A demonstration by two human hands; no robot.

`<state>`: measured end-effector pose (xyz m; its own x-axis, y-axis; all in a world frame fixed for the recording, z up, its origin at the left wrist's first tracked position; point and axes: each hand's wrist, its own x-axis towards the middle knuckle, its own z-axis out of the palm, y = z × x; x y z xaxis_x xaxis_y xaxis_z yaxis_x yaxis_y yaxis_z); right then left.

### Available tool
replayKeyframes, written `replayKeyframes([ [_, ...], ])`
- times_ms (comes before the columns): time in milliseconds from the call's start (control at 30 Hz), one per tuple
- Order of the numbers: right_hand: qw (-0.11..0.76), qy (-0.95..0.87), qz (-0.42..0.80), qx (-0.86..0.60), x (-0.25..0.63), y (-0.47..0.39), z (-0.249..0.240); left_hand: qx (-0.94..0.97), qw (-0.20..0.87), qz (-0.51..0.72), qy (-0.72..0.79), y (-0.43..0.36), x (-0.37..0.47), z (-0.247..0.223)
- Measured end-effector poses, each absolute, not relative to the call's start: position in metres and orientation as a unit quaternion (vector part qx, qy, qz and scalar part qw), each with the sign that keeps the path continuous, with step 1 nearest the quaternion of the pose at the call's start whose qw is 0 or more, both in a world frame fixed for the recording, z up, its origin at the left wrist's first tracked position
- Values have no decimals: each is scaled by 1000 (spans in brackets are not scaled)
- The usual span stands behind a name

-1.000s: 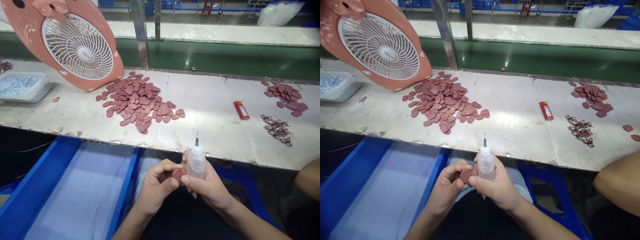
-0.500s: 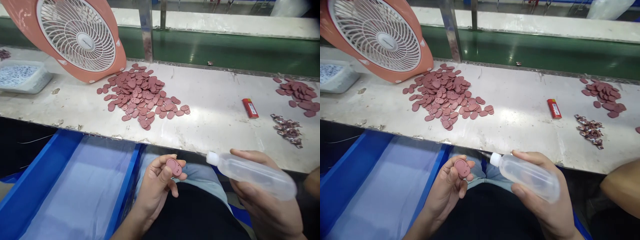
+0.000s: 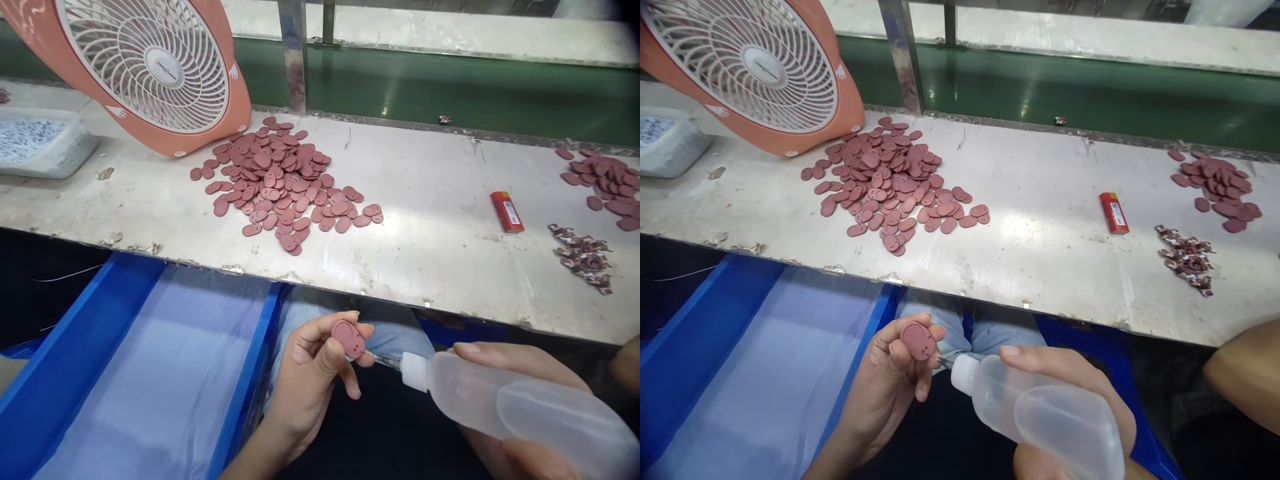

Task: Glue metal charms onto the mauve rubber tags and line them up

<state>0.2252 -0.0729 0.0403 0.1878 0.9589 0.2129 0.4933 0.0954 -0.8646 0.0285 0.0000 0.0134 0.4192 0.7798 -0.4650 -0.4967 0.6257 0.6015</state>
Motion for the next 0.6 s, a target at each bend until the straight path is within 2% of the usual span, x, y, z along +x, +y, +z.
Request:
replayKeyframes([
  [100, 497, -549, 296, -604, 224, -70, 42, 195, 820, 388, 372, 1, 29, 14],
  [267, 552, -542, 248, -584, 218, -71, 22, 198, 822, 390, 365, 1, 29, 16],
  [533, 553, -563, 230, -570, 217, -66, 34, 201, 821, 386, 370, 0, 28, 15],
  [600, 531, -583, 219, -575, 218, -63, 39, 202, 820, 385, 372, 0, 29, 15],
])
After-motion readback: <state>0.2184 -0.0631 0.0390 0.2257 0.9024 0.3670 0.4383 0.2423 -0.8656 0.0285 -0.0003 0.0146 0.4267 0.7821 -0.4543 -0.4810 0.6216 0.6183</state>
